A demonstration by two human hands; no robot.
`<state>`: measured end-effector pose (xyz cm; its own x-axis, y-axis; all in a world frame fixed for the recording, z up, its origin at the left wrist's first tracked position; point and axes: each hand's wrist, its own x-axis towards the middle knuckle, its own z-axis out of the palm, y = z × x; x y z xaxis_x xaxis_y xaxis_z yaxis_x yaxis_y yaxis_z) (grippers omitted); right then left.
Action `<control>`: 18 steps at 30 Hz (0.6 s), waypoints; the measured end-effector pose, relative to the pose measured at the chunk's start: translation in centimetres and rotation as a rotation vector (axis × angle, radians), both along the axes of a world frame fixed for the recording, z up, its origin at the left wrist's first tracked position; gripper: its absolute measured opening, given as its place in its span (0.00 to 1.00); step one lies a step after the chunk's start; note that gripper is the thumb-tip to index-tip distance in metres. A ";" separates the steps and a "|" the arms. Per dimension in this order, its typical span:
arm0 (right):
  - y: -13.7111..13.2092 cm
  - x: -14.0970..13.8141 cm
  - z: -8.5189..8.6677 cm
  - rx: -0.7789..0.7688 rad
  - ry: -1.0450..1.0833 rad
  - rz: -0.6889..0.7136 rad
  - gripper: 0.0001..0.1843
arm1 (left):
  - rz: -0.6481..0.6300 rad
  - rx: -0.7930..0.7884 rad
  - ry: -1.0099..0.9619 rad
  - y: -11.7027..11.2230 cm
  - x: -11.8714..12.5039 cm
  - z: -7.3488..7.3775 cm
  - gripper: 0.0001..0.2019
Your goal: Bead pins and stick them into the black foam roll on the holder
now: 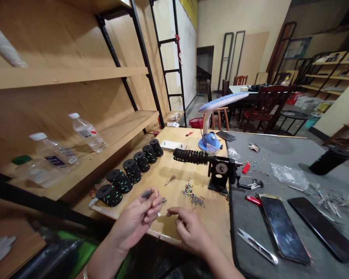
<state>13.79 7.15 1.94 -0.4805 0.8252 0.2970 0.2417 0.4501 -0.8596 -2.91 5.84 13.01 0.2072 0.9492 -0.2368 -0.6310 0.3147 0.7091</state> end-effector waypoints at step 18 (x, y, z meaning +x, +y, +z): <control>0.4 -0.6 -3.6 0.215 -0.071 -0.096 0.14 | 0.011 0.076 -0.212 -0.3 -0.9 0.3 0.11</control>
